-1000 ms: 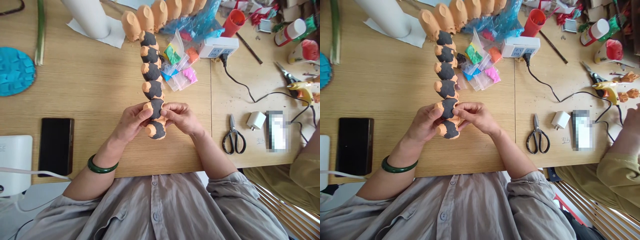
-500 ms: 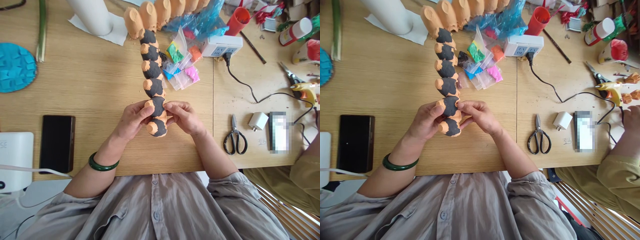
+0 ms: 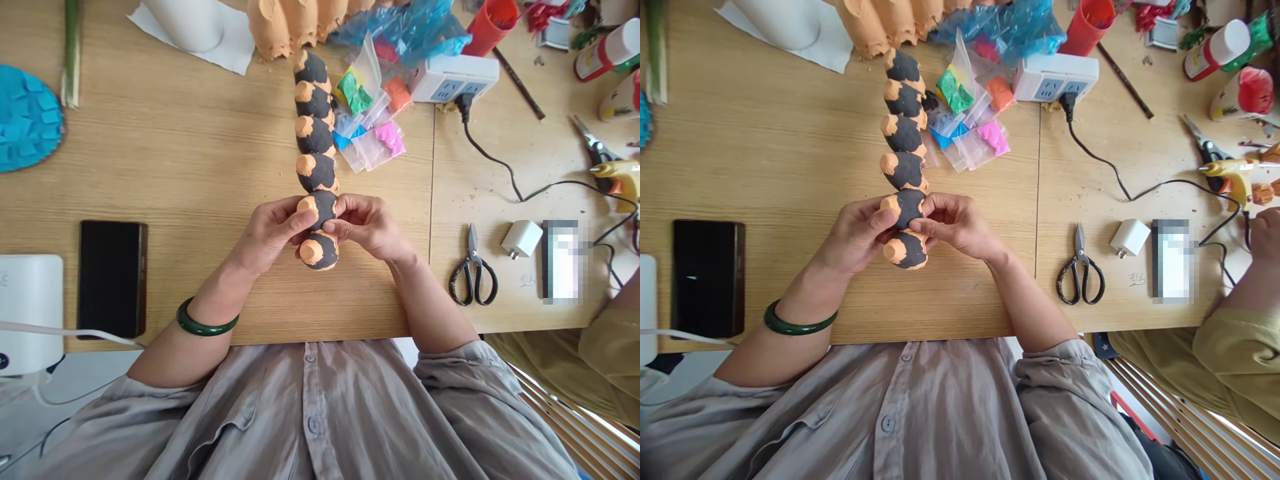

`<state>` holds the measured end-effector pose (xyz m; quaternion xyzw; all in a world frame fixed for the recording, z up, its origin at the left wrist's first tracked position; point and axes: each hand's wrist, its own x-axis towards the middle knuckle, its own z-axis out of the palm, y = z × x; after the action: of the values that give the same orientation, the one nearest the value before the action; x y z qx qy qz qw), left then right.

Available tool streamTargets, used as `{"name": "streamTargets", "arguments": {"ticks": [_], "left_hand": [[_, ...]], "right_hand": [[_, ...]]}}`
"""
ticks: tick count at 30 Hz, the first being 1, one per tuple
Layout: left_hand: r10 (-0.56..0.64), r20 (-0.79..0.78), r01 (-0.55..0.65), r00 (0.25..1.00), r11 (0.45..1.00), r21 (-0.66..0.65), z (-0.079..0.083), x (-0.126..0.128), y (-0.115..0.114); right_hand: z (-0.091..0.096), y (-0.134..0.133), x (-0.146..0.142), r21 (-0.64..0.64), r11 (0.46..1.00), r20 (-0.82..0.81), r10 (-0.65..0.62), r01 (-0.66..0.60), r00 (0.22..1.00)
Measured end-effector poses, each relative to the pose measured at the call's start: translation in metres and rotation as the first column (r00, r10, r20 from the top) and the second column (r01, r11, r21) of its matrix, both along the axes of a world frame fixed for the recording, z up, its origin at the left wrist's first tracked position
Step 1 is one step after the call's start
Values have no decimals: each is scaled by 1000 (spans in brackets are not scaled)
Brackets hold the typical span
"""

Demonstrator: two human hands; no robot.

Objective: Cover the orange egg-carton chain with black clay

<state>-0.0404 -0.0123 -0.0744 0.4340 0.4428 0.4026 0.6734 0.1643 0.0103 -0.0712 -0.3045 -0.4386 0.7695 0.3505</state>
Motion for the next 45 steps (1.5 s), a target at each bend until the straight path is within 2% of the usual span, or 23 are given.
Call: {"name": "streamTargets", "arguments": {"ticks": [5,10,15,18,22,29,36,41,45], "left_hand": [[25,16,-25,1000,1000,-12,-3,1,1],[40,9,-40,999,999,-20,-4,3,2],[64,3,-64,998,998,14,0,3,2],[87,28,-88,996,996,14,2,2,2],[109,72,-111,991,994,22,1,2,3],[107,53,-108,993,994,20,3,5,4],[67,71,-62,995,995,-72,5,8,4],[74,87,-71,993,997,-43,5,6,4],[54,81,-54,995,999,4,5,5,3]], "right_hand": [[-5,1,0,7,1000,16,2,-2,1000],[-11,3,3,-47,996,55,81,-79,995],[-10,4,4,-55,993,2,104,-104,995],[-5,4,6,-62,995,-42,78,-81,996],[0,3,6,-93,996,4,-3,3,1000],[2,-2,-3,-72,996,41,-45,48,998],[0,-1,-2,-100,994,14,-36,37,999],[0,-1,-1,-95,995,6,34,-34,999],[0,-2,-4,-79,996,57,-24,29,998]]}}
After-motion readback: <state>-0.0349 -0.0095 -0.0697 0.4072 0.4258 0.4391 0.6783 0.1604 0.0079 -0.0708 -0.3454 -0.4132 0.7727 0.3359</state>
